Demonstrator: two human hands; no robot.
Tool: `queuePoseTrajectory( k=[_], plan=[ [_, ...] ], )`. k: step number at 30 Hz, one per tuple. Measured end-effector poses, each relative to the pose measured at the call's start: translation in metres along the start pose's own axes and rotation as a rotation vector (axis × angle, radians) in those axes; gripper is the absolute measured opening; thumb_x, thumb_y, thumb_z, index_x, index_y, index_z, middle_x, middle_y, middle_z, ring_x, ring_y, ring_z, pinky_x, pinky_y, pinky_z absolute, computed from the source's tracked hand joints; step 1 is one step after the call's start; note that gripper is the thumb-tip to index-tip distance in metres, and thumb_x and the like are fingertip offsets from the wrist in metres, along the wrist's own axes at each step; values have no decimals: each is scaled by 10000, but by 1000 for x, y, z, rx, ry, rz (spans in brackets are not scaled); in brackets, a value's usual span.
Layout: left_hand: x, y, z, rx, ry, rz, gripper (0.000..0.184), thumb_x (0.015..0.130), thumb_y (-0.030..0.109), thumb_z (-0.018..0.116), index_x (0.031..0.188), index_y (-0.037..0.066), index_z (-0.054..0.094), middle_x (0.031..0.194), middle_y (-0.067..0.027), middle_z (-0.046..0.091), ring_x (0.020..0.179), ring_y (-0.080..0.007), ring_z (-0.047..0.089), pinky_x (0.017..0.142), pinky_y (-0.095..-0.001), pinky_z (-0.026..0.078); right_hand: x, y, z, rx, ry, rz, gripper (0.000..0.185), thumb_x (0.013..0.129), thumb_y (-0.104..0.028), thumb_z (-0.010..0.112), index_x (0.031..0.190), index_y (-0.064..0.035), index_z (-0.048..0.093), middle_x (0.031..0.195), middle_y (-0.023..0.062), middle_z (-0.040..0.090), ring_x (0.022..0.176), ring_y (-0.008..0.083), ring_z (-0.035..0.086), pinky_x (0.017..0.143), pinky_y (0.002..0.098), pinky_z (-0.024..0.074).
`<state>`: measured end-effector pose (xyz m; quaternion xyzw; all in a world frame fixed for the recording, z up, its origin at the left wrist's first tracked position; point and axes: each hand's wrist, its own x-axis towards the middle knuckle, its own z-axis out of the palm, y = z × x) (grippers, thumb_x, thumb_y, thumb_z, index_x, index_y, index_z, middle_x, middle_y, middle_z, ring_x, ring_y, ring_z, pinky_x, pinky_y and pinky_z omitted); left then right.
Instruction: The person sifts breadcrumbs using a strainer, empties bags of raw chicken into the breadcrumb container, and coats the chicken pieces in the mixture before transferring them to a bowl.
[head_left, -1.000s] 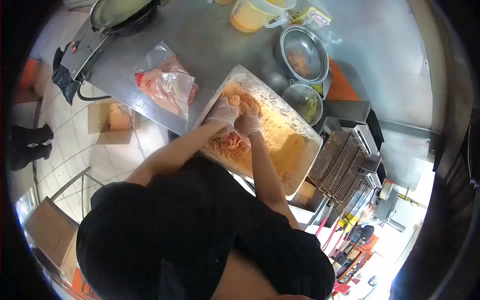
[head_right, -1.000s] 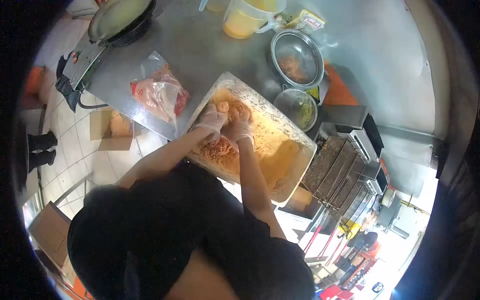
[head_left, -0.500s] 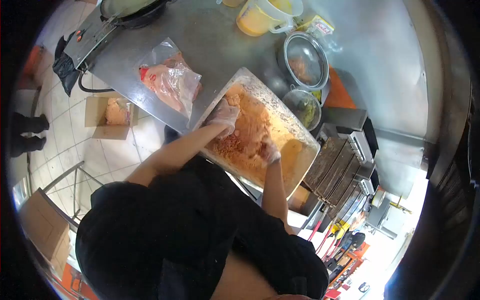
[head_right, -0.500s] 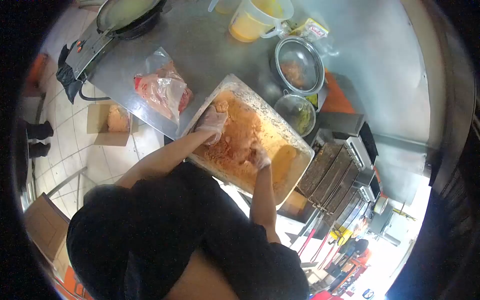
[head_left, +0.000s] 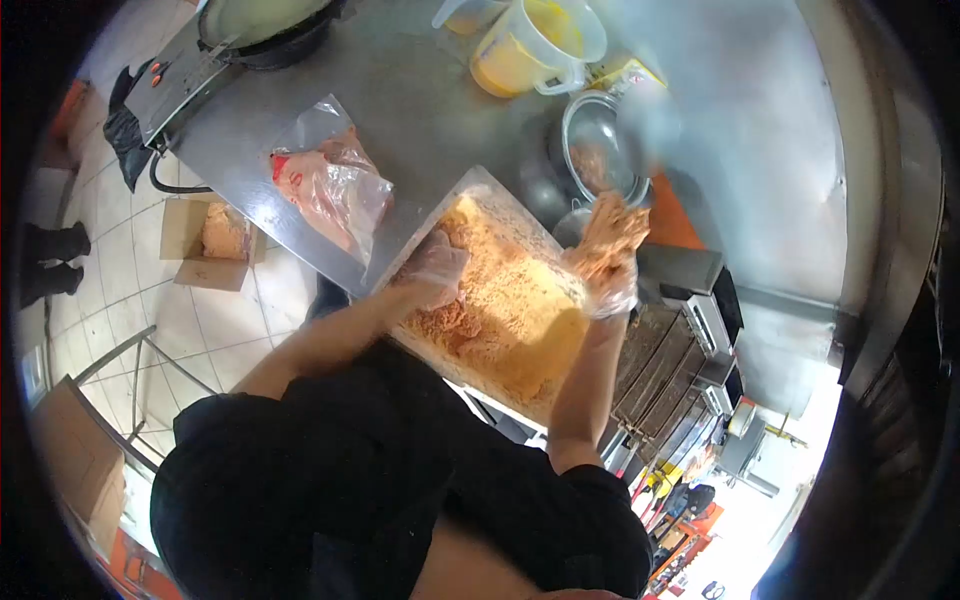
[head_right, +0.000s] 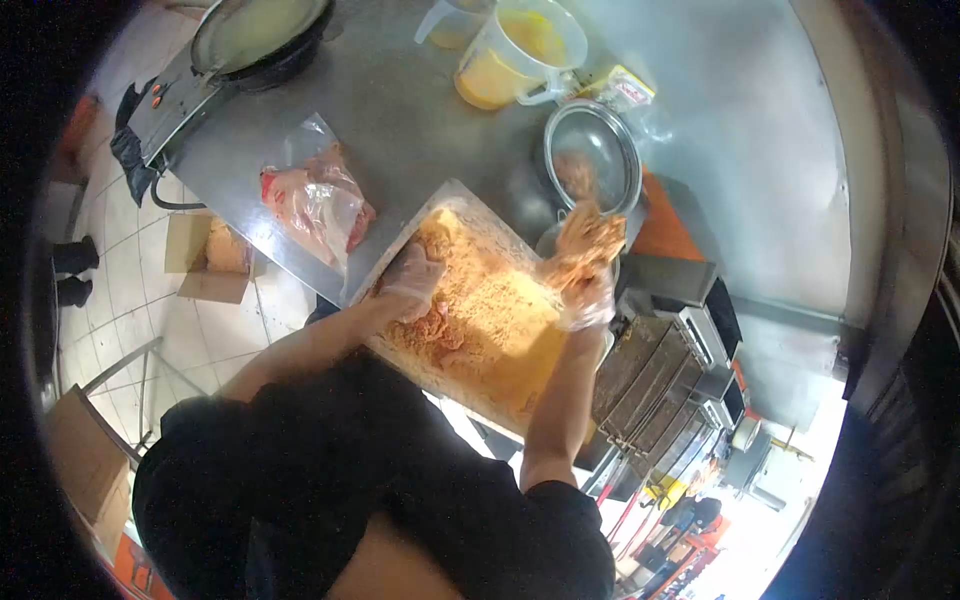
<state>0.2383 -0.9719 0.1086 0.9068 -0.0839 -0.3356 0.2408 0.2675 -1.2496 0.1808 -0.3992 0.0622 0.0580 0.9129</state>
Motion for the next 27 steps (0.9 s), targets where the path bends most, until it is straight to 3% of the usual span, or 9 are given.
queuePoseTrajectory(
  k=[3,8,10,12,14,16,18,24,27],
  plan=[
    [-16,14,-30,495,-191,97,362,768,138,628,1116,70,556,1003,-103,547,1155,-229,460,805,-394,461,76,-32,-19,-246,224,7,525,788,-101,588,1282,-62,415,1145,91,558,985,236,584,803,384,518],
    [44,-8,50,775,-267,230,249,768,207,629,976,81,575,879,-87,529,889,-233,529,708,-379,424,191,-35,-62,-767,207,-61,433,777,-115,605,1194,-73,501,1042,71,582,921,226,593,758,341,499],
    [61,-24,100,-174,402,64,223,806,263,581,894,58,582,844,-111,563,798,-259,547,693,-383,422,211,-27,-51,-1206,270,-75,553,695,-158,683,1209,-63,502,1009,77,606,859,223,613,746,358,500],
    [36,-5,52,218,492,65,168,846,145,530,929,57,648,864,-90,622,874,-217,586,723,-372,457,224,-17,-37,-1433,296,-93,574,658,-203,711,1191,-103,522,994,90,623,878,241,619,752,369,496],
    [34,-8,51,-442,328,-168,232,863,145,509,1035,45,628,895,-93,623,882,-336,574,772,-460,439,231,-9,-30,-1896,393,-142,616,584,-295,766,1155,-183,562,962,117,657,915,277,631,763,391,488],
    [23,-11,28,-399,249,-57,311,892,175,476,1150,41,588,1000,-109,600,1055,-437,497,868,-555,396,236,-5,-37,-1940,374,-151,686,576,-297,756,1224,-259,534,1008,126,663,942,298,634,796,404,487],
    [4,0,-4,353,-77,339,428,895,295,493,1237,42,535,1249,-172,490,1265,-479,300,987,-586,322,239,-2,-44,-2014,459,-110,706,622,-299,726,1289,-236,504,1150,150,613,1087,311,568,901,393,449],
    [-15,22,-27,381,-188,145,600,754,202,700,1303,70,496,1523,-150,102,1340,-520,96,981,-598,325,157,-15,-8,-1880,475,-558,622,753,-296,671,1287,-36,487,1332,240,443,1327,348,293,1071,402,284],
    [-11,36,-30,559,-188,181,628,730,195,725,1300,64,496,1448,-166,254,1312,-490,209,936,-537,389,87,-7,11,-1642,335,-700,459,803,-129,671,1213,-5,507,1224,150,500,1103,244,518,868,397,474]
  ],
)
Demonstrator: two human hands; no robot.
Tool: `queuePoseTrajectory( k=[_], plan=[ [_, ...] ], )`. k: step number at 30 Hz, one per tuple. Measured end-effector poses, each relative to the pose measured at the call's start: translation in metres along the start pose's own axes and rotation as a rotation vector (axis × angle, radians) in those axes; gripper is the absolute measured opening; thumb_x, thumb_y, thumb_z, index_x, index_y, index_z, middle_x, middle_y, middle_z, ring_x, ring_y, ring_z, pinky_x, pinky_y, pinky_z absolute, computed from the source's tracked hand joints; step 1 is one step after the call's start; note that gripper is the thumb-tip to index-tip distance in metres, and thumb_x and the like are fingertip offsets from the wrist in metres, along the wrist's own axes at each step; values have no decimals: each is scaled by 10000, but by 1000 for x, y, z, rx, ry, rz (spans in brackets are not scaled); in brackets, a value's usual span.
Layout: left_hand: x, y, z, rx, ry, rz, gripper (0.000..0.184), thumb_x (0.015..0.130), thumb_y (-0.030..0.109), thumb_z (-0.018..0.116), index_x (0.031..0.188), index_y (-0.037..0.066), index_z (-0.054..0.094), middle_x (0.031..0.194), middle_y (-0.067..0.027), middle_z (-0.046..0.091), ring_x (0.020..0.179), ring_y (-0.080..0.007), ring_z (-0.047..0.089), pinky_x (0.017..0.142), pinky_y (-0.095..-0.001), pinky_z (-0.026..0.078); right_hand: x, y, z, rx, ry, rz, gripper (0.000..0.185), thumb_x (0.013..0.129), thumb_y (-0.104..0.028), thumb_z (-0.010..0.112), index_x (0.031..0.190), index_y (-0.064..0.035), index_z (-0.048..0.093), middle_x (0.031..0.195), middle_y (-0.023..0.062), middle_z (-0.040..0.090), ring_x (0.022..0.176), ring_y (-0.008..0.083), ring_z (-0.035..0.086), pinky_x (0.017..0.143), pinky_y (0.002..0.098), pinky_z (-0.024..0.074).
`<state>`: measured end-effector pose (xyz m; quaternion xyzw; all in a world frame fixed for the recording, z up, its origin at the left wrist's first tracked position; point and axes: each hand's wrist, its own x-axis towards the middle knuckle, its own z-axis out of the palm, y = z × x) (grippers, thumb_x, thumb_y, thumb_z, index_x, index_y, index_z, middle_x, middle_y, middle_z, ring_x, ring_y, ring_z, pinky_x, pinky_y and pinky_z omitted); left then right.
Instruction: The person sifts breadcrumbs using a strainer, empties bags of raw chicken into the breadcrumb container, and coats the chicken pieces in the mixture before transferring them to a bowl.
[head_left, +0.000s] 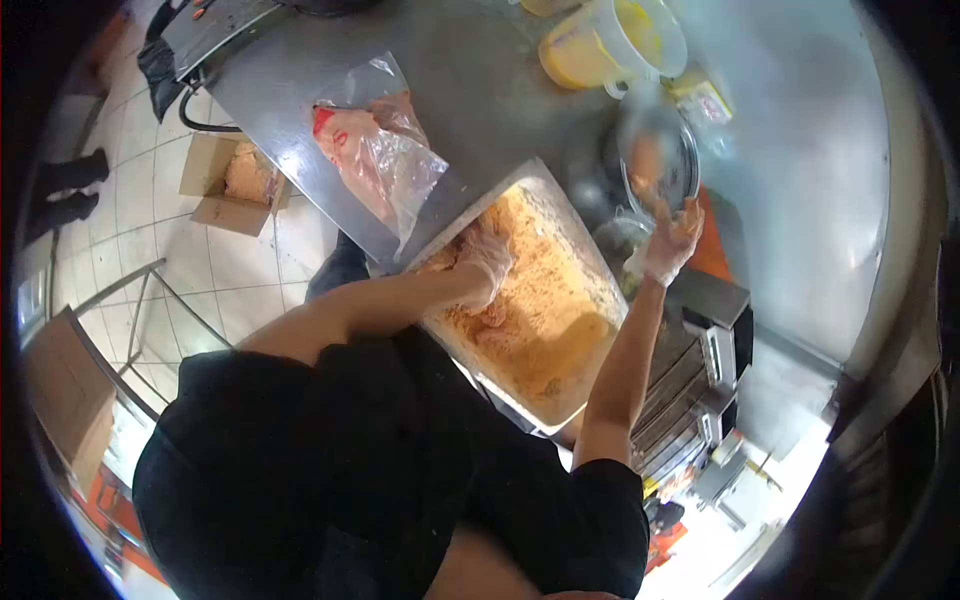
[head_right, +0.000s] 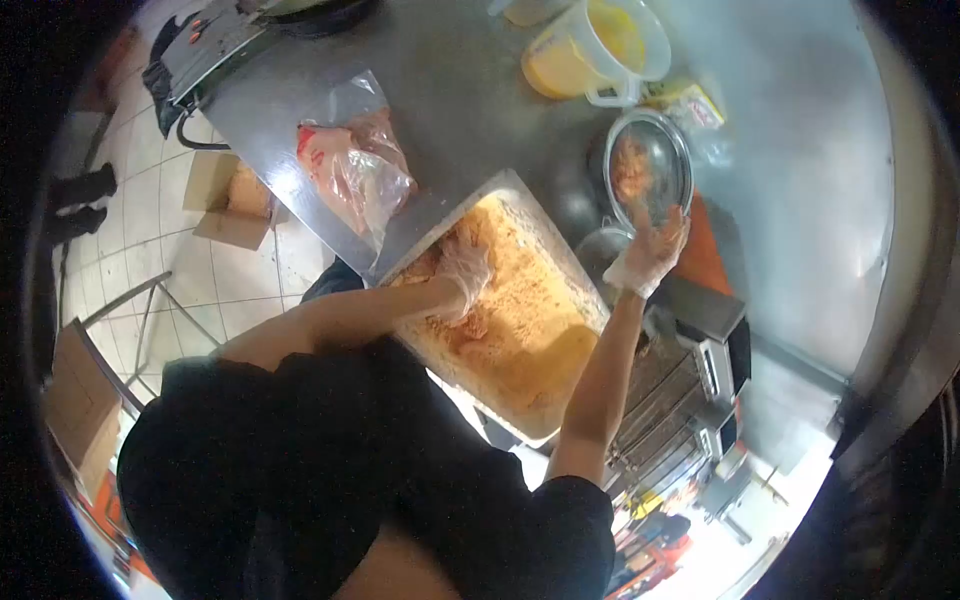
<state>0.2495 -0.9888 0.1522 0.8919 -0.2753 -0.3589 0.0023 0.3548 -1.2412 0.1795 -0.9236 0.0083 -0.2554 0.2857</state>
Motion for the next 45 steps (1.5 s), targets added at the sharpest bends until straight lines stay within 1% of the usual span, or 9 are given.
queuePoseTrajectory(
  k=[5,17,22,24,29,34,37,40,45],
  plan=[
    [65,13,71,-43,-7,-49,616,723,191,699,1182,-159,483,1232,-234,475,1195,-430,425,928,-499,411,-160,-14,-24,704,-107,465,535,791,-89,712,1241,31,449,1127,135,544,850,182,595,698,269,517],
    [69,-22,27,713,-17,869,172,682,36,629,840,82,679,765,-69,665,673,-181,625,548,-310,494,-257,-113,39,-457,-1043,617,965,668,-556,724,1423,-210,234,1422,296,214,1286,499,265,995,538,350],
    [72,-14,49,-1132,-425,224,148,747,157,639,808,24,666,712,-125,647,608,-222,610,562,-317,494,-278,-63,50,-491,-778,502,558,801,-199,607,1328,-192,425,1221,188,504,1025,361,574,854,418,476],
    [90,-14,83,-887,269,555,105,766,106,604,712,35,660,704,-140,647,594,-264,591,579,-381,493,-276,-35,46,-391,-834,445,537,755,-255,656,1239,-114,469,1166,193,546,997,365,584,857,427,483],
    [51,-26,49,-195,-13,282,216,718,211,611,851,70,708,930,-164,672,870,-311,637,762,-385,511,-267,-50,36,324,-755,564,612,715,-360,742,1225,-103,522,1026,119,641,896,305,618,832,374,490],
    [30,-19,44,42,-201,185,492,636,295,670,1056,39,664,1096,-195,627,1054,-291,602,872,-367,482,-282,-88,87,-587,-1103,124,644,652,-258,782,1211,-64,526,1167,163,526,1036,353,546,863,370,475],
    [45,-18,56,-13,-275,181,489,624,309,674,1048,66,675,1124,-172,623,1078,-298,589,889,-428,467,-262,-106,78,-251,-732,834,569,666,-280,774,1140,-41,569,1174,160,489,1066,375,519,856,379,475],
    [49,-19,54,87,-350,295,504,630,302,661,1085,87,662,1160,-147,614,1109,-296,570,904,-455,453,-241,-106,54,-465,-968,215,588,657,-271,786,1147,-37,562,1128,163,554,1015,355,553,844,380,480],
    [13,-27,41,164,-148,362,360,646,243,603,943,73,714,951,-190,667,1008,-316,617,898,-421,450,-237,-61,22,551,-958,884,564,673,-108,755,1185,-27,532,972,97,669,741,182,629,624,278,522]
  ],
)
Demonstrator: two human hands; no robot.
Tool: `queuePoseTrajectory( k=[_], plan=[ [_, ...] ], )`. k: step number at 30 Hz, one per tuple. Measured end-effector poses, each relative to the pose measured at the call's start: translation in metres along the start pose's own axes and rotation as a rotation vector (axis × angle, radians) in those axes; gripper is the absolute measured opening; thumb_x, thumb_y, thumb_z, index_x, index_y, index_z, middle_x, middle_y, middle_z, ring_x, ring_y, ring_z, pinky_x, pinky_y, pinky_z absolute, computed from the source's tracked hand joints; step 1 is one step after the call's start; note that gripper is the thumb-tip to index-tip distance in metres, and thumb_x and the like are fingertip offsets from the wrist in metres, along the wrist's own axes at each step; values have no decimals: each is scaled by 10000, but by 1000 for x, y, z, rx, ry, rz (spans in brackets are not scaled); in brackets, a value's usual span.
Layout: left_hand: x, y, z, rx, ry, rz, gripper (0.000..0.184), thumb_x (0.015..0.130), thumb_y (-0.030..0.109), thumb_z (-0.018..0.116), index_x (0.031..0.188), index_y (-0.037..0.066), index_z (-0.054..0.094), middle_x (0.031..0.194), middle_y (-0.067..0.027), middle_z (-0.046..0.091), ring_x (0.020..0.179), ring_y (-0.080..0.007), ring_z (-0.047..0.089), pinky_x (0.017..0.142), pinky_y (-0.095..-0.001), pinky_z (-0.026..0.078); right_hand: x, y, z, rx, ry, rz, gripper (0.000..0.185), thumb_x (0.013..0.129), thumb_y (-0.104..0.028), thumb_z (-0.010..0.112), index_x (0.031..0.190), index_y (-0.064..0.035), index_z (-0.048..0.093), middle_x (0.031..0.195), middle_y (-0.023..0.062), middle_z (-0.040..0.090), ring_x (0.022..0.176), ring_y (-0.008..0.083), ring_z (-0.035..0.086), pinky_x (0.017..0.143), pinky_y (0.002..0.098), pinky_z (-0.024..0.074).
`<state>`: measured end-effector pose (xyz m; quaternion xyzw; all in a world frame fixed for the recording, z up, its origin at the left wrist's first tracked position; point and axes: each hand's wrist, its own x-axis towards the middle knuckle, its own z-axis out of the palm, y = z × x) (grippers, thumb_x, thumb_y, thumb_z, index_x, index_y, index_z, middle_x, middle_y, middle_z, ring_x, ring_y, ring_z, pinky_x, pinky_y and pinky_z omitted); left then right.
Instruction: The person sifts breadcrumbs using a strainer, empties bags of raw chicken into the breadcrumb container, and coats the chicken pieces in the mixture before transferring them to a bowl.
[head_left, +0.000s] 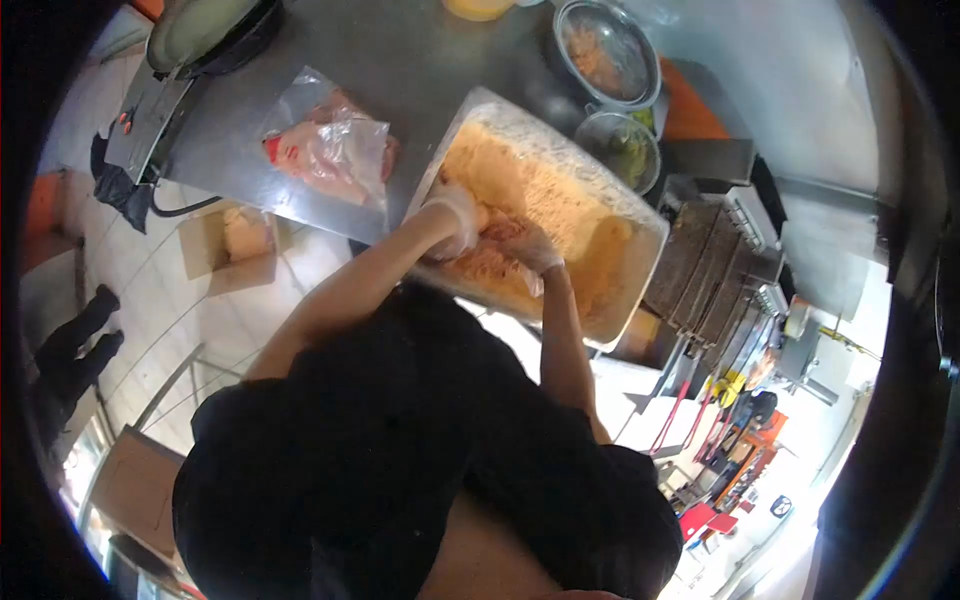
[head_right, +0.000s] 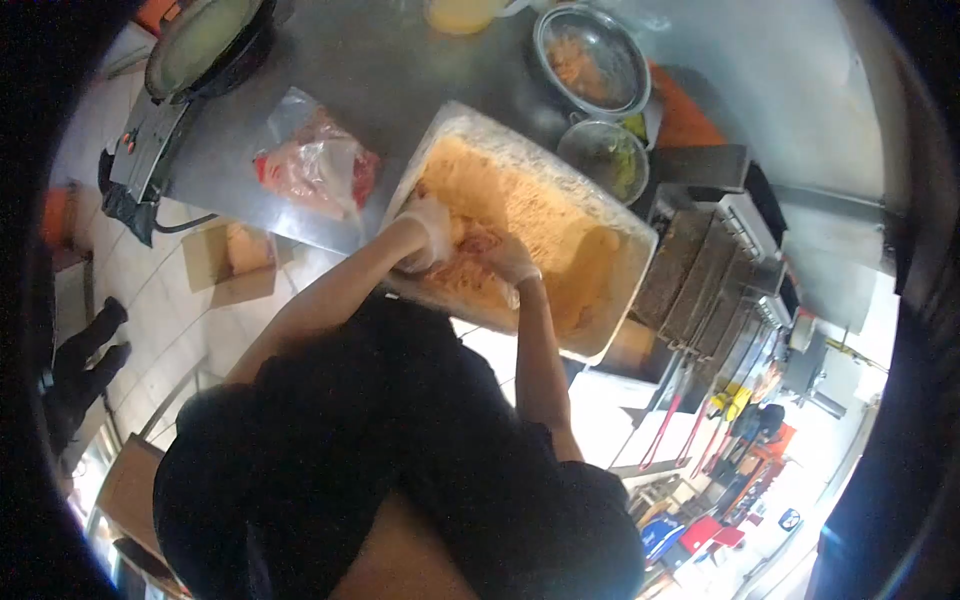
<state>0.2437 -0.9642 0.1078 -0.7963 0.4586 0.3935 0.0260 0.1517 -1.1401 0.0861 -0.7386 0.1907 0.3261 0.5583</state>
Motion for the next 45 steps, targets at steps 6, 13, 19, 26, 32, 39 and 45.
queuePoseTrajectory(
  k=[6,13,19,26,32,39,45],
  plan=[
    [28,-4,31,-177,-45,-135,481,663,268,611,1011,-63,651,1135,-262,584,1166,-349,514,1074,-481,261,-38,-26,-75,348,132,-100,516,714,27,680,1188,-32,487,1008,58,625,769,177,623,627,303,535],
    [-15,1,-2,-57,-62,162,515,668,249,668,1112,-7,617,1271,-252,489,1239,-403,422,1033,-607,255,-17,-140,-178,541,296,-393,402,741,82,596,1116,-59,578,940,39,635,715,164,623,547,279,517],
    [50,-5,37,-91,-101,98,370,664,173,687,1034,182,671,1174,-175,573,1147,-396,500,952,-551,400,103,-177,-278,165,336,-217,195,789,-103,676,948,-127,567,817,6,530,649,131,525,506,250,406],
    [145,-11,112,34,-222,13,393,667,236,693,1058,222,661,1171,-232,556,1154,-384,507,823,-695,374,266,-102,-388,-343,484,-392,328,785,13,650,1081,-73,538,930,37,557,730,179,565,638,324,490],
    [11,-6,6,-28,141,-60,442,698,315,607,1004,2,665,991,-219,643,911,-408,608,804,-473,479,234,-107,-363,-234,458,-593,533,769,39,665,1259,-16,461,1093,124,578,935,232,614,799,351,527],
    [74,-27,25,-195,-257,143,264,618,204,707,862,104,698,775,-30,663,704,-204,628,609,-380,511,114,-148,-313,-325,685,-774,567,808,-158,677,1297,-1,435,1323,130,473,1197,204,461,1032,343,342],
    [55,3,8,92,-492,71,259,674,269,719,867,96,718,789,-108,675,782,-229,657,675,-402,514,-30,-141,-188,147,163,-490,494,811,-175,688,1242,-17,505,1135,69,565,991,176,571,834,286,479]
  ],
)
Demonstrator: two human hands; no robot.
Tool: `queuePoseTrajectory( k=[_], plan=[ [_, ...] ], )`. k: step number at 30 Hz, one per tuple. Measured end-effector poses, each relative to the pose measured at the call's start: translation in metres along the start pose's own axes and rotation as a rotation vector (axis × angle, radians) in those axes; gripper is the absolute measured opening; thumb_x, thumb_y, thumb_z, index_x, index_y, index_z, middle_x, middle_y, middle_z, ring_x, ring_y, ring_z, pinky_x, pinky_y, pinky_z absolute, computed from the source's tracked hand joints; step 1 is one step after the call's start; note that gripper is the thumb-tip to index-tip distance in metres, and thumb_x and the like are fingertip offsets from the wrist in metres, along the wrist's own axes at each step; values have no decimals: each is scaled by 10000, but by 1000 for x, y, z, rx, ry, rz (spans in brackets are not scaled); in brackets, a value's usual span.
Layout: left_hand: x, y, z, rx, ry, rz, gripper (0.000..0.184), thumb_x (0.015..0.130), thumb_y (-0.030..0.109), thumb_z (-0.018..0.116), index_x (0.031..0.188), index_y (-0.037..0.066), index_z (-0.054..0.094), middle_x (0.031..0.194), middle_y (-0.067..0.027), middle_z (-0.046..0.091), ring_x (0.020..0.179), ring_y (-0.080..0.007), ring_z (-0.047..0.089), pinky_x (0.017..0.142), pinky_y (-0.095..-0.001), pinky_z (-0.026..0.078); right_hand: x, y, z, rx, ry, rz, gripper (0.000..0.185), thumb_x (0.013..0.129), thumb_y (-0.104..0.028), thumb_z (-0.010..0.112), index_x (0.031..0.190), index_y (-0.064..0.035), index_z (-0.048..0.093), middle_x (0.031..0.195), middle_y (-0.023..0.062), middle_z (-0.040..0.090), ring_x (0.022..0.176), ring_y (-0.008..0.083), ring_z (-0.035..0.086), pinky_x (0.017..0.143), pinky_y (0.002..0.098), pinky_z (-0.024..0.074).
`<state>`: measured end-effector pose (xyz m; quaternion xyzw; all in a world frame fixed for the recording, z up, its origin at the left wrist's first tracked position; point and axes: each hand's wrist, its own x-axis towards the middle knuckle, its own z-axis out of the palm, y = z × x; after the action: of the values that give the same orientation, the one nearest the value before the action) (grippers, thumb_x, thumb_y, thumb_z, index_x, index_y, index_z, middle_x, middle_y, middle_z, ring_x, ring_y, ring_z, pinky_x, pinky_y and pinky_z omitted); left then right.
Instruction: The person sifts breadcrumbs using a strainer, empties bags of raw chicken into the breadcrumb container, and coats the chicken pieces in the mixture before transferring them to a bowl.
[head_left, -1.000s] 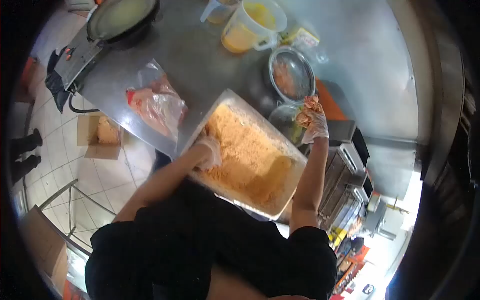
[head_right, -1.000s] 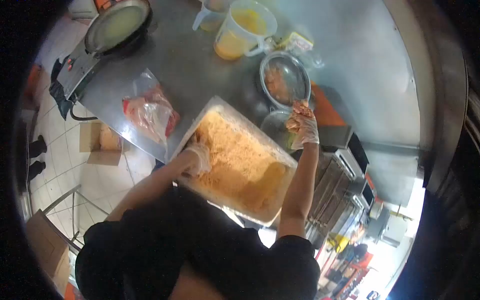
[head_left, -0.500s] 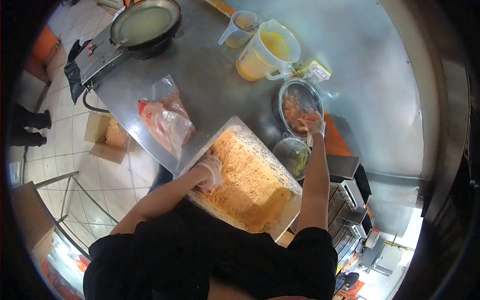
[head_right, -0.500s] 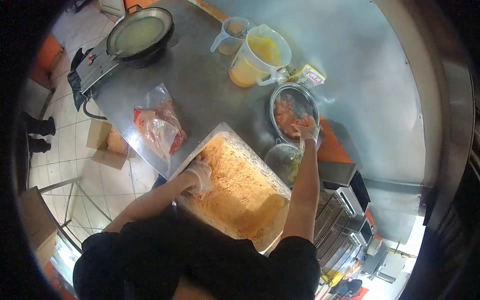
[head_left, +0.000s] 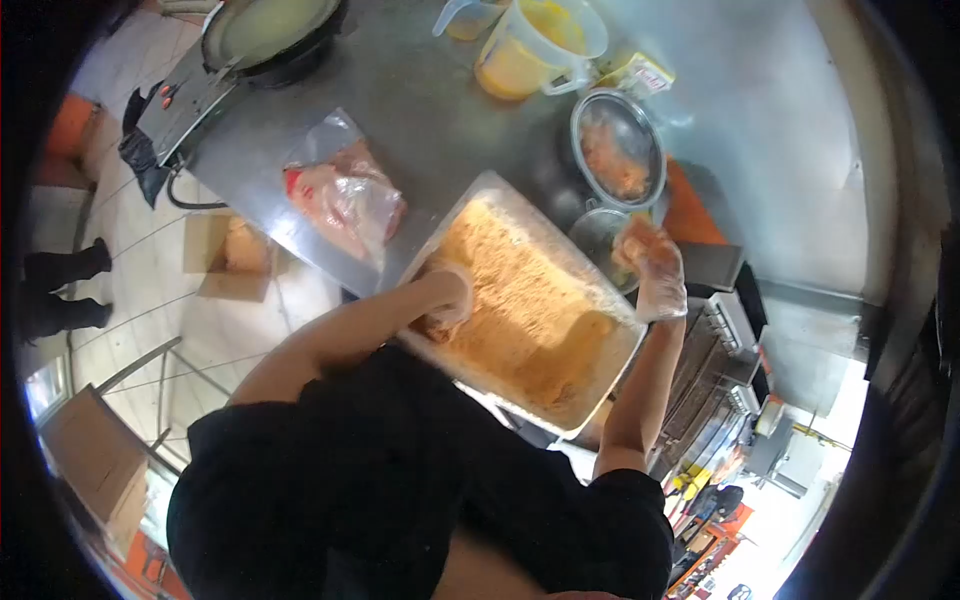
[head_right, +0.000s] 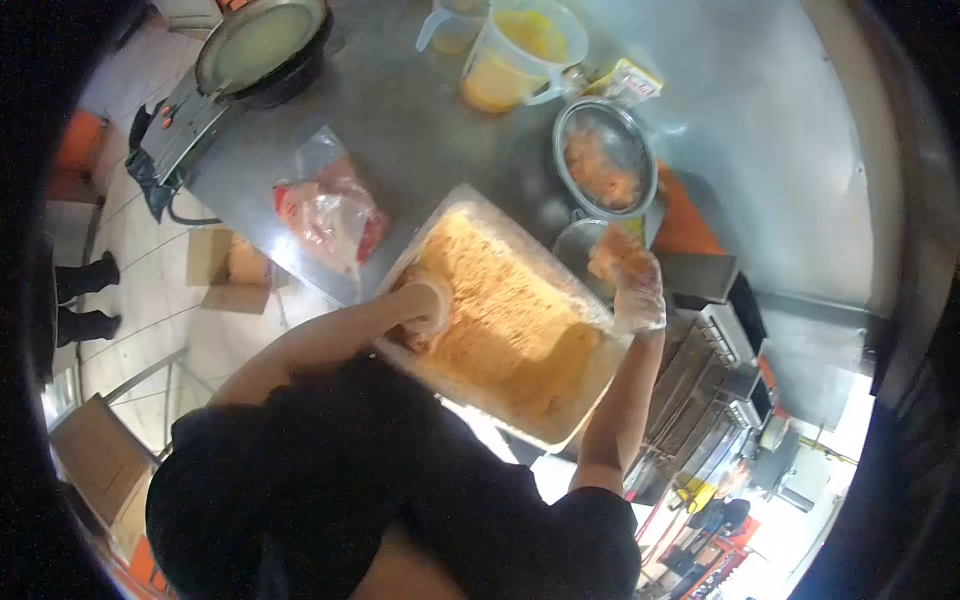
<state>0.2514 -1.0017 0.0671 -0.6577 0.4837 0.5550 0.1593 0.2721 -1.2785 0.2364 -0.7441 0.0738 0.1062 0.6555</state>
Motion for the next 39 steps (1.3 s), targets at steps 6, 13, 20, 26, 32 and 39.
queuePoseTrajectory(
  k=[6,13,20,26,32,39],
  plan=[
    [-13,-11,1,-824,610,-272,228,672,209,681,797,20,699,842,-219,664,821,-295,669,725,-398,521,-75,67,86,-202,-400,508,497,771,-176,694,1219,-31,534,1195,110,552,1039,197,566,851,328,486],
    [-56,-22,-33,-1297,860,-181,297,726,223,631,852,-46,649,815,-199,653,734,-273,648,643,-348,508,-58,199,174,-1218,-342,-419,589,782,-298,680,1293,-99,466,1169,115,587,1116,299,511,990,368,369],
    [-86,-21,-27,-1273,1178,-36,477,704,286,676,1029,-54,595,916,-171,644,821,-248,611,710,-353,468,-52,120,232,-1270,-475,97,683,738,-478,638,1282,-105,461,1130,126,600,1175,343,450,1047,475,230],
    [-72,-34,-9,-1422,1370,206,500,706,301,689,1082,-11,585,938,-153,648,829,-239,614,717,-352,472,-59,129,218,-1125,79,59,430,717,-289,716,1085,-113,582,1168,103,585,986,337,585,867,440,454],
    [-126,-10,5,-1353,1008,-115,448,726,344,692,1008,1,635,885,-173,659,793,-265,640,706,-370,490,-60,158,159,61,-33,361,459,803,-114,654,1232,-112,492,1025,40,628,810,197,638,612,321,521],
    [-54,-7,8,-1360,919,-197,497,742,443,660,960,-3,656,897,-187,661,806,-281,642,732,-374,484,-71,177,117,366,181,455,431,866,-51,587,1257,-134,427,1018,120,576,611,222,596,487,346,467]
  ],
)
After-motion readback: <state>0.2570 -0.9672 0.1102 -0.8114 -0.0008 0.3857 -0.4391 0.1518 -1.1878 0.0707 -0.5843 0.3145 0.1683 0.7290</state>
